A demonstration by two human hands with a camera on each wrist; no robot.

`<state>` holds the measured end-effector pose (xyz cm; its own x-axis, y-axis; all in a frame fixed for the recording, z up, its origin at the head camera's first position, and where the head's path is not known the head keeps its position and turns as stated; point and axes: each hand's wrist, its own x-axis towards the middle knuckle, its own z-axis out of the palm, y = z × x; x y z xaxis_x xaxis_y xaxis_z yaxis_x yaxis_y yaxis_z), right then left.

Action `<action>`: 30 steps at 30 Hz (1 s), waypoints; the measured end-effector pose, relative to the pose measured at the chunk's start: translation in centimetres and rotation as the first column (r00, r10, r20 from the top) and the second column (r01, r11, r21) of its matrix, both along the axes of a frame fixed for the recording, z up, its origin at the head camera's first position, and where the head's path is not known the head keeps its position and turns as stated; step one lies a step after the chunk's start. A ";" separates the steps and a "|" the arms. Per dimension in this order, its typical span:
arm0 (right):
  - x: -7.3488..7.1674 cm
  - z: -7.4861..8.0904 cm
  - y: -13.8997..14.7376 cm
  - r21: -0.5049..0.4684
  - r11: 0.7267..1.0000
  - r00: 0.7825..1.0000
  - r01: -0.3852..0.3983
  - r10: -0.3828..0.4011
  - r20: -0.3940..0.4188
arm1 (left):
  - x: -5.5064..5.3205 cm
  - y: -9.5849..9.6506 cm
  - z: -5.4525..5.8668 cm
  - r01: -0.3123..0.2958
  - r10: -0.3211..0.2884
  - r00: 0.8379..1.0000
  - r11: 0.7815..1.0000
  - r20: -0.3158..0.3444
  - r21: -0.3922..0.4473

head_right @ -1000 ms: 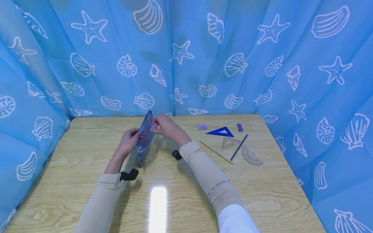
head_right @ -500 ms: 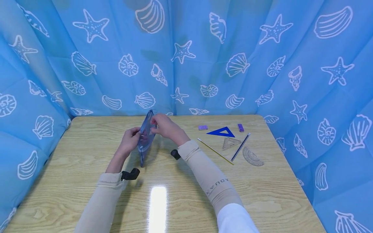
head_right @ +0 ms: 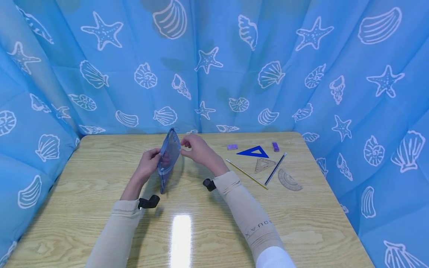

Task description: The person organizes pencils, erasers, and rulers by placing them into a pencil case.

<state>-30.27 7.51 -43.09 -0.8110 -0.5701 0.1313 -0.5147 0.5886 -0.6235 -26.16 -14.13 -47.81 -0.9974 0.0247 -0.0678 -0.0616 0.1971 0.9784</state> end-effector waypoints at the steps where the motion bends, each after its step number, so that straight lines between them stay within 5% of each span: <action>1: 0.3 -0.1 0.5 -0.007 1.000 1.000 0.011 -0.011 0.004 | 0.0 0.0 -0.1 0.004 -0.004 1.000 1.000 0.006 0.017; 14: 4.0 -2.3 7.5 -0.060 0.987 0.988 0.151 -0.149 0.031 | -0.5 0.1 -2.4 0.057 -0.067 0.996 0.983 0.056 0.175; 30: 7.7 -5.5 12.8 -0.019 0.970 0.968 0.244 -0.242 0.073 | -0.6 -0.1 -3.7 0.092 -0.109 0.992 0.973 0.068 0.210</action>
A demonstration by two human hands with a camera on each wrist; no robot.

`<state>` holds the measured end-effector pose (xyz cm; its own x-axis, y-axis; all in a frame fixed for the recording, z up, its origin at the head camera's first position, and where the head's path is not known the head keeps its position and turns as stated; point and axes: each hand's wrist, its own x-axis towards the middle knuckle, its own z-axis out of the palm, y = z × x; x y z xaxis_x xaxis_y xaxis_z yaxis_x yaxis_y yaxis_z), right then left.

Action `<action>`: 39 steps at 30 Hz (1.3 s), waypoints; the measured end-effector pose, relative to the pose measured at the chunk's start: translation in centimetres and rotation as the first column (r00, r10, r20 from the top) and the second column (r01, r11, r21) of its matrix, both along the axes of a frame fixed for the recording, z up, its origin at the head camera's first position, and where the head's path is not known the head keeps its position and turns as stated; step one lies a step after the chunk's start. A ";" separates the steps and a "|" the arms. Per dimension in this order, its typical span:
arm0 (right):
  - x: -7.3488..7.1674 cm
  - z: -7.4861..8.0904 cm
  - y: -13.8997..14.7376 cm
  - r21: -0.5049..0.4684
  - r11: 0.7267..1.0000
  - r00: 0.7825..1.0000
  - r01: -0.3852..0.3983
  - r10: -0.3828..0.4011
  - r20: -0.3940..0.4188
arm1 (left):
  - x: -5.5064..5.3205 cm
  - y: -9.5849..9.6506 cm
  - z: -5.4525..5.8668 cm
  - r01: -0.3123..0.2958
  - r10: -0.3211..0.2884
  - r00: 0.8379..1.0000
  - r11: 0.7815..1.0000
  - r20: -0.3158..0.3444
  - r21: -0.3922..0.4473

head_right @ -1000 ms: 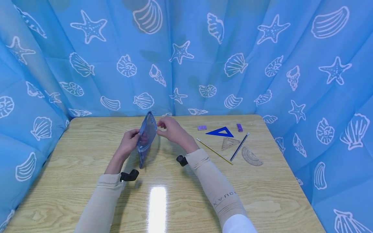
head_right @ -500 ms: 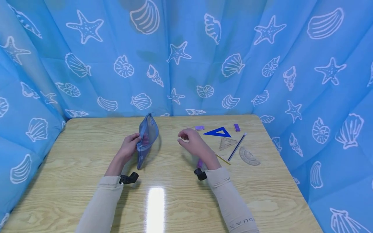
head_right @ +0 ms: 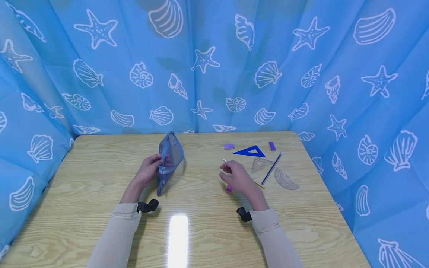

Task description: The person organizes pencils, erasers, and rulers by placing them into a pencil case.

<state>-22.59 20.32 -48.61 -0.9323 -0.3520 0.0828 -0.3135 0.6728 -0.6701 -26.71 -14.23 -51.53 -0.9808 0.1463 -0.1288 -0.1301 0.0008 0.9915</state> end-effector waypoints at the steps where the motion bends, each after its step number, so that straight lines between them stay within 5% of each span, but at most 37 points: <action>1: 0.1 -0.2 0.2 0.002 1.000 1.000 -0.002 0.002 -0.001 | 0.0 0.0 0.0 0.009 -0.009 1.000 1.000 0.000 -0.003; 8: 0.8 -1.4 1.3 -0.004 1.000 1.000 0.023 -0.023 0.016 | 0.0 0.0 0.0 0.023 -0.023 1.000 0.999 0.022 -0.037; 26: 1.5 -1.8 2.2 -0.029 0.999 1.000 0.014 -0.014 -0.011 | 0.0 0.4 -0.4 -0.006 0.009 0.999 0.997 0.037 -0.074; 39: 1.7 -1.9 2.7 -0.033 0.999 0.999 0.036 -0.035 0.024 | -0.2 0.4 -0.5 0.063 -0.060 0.998 0.995 0.032 -0.083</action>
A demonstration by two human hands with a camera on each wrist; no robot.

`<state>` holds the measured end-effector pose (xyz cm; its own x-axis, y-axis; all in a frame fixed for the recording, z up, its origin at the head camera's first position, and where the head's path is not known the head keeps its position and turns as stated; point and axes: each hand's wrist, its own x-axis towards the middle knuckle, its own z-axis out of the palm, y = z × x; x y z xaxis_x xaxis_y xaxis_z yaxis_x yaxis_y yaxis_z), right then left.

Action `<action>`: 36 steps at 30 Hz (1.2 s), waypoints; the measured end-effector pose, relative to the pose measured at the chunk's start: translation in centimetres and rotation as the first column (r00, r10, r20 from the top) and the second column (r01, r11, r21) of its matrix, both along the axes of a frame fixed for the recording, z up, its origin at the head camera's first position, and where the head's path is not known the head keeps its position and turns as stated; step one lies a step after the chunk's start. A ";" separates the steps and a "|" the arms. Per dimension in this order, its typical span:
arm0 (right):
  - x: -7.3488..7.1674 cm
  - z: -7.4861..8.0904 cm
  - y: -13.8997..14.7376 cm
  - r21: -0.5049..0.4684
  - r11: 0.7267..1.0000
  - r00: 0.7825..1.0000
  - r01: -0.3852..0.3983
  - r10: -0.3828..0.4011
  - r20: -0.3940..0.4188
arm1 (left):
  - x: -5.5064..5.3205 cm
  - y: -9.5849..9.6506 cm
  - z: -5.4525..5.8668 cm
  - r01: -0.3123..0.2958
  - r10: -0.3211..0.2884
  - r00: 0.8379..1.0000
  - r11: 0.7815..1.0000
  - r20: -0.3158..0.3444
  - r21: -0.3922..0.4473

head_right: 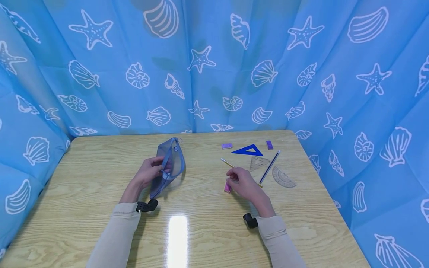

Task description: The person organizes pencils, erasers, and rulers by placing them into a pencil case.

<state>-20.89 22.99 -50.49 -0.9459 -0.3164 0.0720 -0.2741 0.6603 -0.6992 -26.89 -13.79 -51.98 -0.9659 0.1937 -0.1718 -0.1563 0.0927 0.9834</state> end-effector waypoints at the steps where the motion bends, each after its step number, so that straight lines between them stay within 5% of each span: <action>1: 0.0 0.0 0.0 0.002 1.000 1.000 -0.002 0.002 0.000 | 0.0 0.0 0.0 0.008 -0.008 1.000 1.000 -0.002 -0.002; 8: 0.2 0.1 0.1 0.021 1.000 1.000 0.012 -0.012 0.013 | 0.1 -0.1 0.1 0.040 -0.039 0.999 0.999 -0.011 0.024; 20: 0.8 0.1 0.3 0.027 0.998 0.997 0.048 -0.049 0.051 | -0.1 -0.2 -0.1 0.003 -0.003 1.000 1.000 -0.013 0.010; 29: 1.0 0.0 0.6 0.018 0.999 0.998 0.042 -0.042 0.037 | 0.0 0.7 0.3 -0.085 0.087 0.996 0.993 -0.019 0.084; 36: 1.0 -0.4 1.0 0.023 0.999 0.999 0.039 -0.040 0.029 | 0.3 1.2 0.8 -0.132 0.132 0.990 0.991 -0.045 0.011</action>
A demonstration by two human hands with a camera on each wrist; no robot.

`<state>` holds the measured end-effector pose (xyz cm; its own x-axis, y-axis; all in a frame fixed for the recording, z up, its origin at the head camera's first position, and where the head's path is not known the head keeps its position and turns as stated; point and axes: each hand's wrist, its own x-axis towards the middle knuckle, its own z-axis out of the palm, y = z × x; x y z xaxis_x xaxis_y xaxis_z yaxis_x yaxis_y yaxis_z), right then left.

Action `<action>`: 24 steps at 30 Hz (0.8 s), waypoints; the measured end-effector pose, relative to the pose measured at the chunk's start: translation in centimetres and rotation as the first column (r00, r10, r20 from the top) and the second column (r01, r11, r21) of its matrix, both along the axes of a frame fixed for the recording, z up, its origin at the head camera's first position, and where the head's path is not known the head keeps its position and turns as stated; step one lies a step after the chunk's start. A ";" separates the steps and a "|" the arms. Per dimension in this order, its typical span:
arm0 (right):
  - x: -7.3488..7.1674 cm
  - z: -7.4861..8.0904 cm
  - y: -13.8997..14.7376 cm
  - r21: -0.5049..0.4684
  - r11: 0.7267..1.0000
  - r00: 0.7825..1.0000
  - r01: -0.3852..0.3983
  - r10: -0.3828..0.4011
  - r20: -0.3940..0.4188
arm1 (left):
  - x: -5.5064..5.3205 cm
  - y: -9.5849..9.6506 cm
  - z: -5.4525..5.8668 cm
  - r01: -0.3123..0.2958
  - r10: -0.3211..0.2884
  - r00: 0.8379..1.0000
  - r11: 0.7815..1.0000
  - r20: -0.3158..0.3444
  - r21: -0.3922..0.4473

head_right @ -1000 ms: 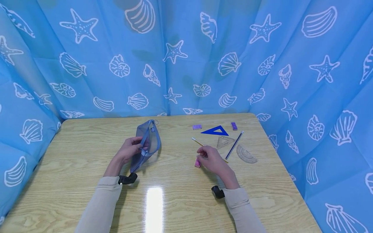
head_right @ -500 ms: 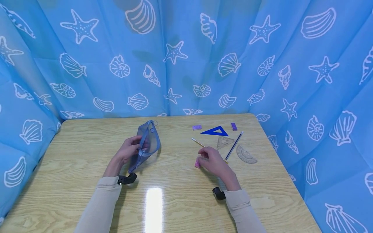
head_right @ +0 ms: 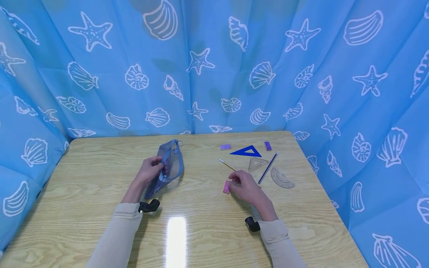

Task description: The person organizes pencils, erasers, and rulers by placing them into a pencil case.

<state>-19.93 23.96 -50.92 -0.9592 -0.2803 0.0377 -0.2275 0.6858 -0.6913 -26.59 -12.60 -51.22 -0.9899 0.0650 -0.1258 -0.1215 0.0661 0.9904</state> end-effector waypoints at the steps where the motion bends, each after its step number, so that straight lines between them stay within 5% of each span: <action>1: 0.0 0.0 0.0 0.002 1.000 1.000 0.001 -0.001 0.002 | 0.0 0.0 0.0 -0.003 0.003 1.000 1.000 0.001 -0.003; 18: 0.3 0.0 0.0 -0.013 1.000 1.000 0.004 -0.004 0.000 | -0.1 0.1 -0.5 0.009 -0.010 1.000 0.998 0.014 0.070; 24: 0.2 0.1 -0.3 0.041 0.999 1.000 0.018 -0.018 0.016 | -0.1 0.0 -0.5 0.025 -0.026 0.999 0.999 0.021 0.025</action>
